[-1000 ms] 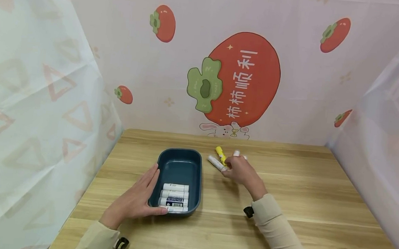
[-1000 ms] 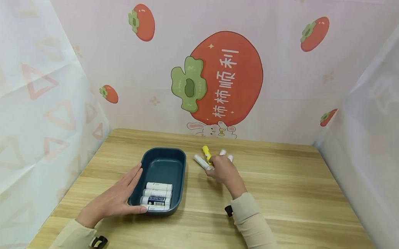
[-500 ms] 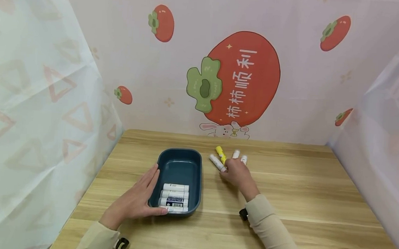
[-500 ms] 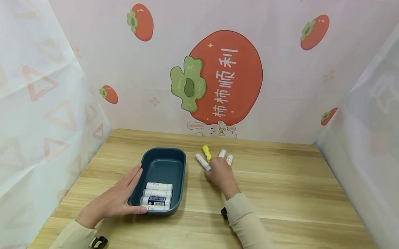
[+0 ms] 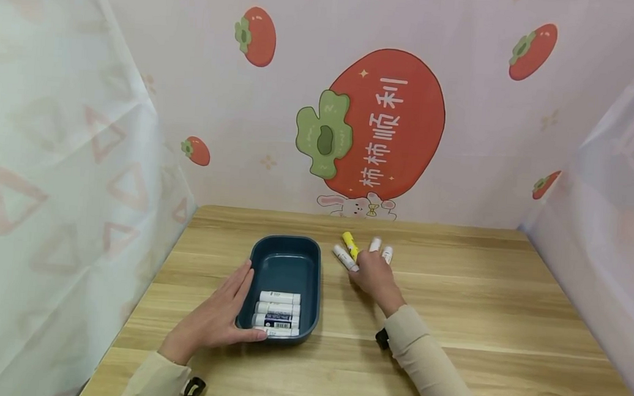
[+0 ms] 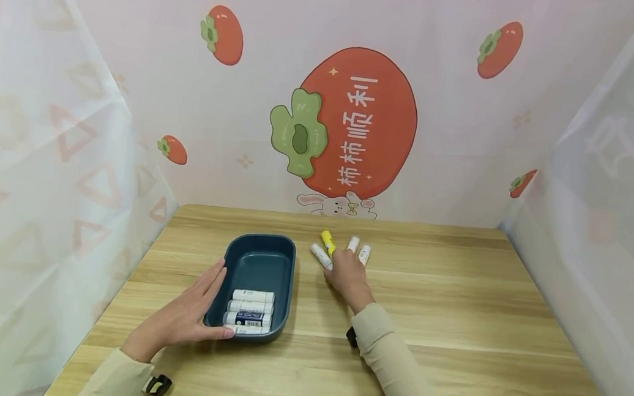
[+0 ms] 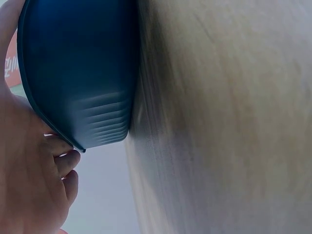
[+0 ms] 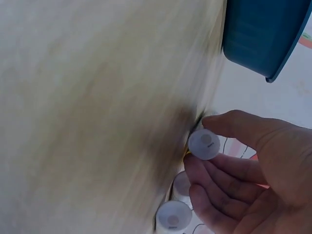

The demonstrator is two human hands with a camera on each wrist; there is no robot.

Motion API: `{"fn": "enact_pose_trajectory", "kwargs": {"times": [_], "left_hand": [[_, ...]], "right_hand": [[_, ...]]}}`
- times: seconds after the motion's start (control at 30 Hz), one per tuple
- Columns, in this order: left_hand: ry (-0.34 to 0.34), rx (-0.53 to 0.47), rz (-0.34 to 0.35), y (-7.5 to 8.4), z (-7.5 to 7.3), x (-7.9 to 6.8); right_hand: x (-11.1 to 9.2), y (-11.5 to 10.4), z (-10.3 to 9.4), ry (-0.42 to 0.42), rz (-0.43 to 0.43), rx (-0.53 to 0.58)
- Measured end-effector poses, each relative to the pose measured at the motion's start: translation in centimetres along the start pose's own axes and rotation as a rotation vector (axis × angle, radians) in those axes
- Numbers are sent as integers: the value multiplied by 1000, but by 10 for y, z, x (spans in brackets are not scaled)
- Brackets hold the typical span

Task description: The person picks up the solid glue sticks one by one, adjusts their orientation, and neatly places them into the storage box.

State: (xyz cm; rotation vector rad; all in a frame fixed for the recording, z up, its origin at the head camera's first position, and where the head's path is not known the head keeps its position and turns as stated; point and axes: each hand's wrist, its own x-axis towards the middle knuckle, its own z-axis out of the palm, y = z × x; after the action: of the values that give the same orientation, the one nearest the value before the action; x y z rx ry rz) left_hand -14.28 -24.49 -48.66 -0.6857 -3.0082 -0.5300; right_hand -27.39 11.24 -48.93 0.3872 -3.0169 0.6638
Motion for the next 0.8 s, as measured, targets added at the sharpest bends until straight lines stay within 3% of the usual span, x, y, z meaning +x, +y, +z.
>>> {"fn": "enact_pose_trajectory", "kwargs": {"times": [0.23,0.47,0.8], "left_hand": [[-8,1,-6,0,-1,1],[-12,0,-4,1,-3,1],[-8,5,2,1,0,1]], "right_hand": [[1,3,-7,-11,-17,66],[2,7,-18,75,-106,100],[1,4,-26,192,-236,311]]}}
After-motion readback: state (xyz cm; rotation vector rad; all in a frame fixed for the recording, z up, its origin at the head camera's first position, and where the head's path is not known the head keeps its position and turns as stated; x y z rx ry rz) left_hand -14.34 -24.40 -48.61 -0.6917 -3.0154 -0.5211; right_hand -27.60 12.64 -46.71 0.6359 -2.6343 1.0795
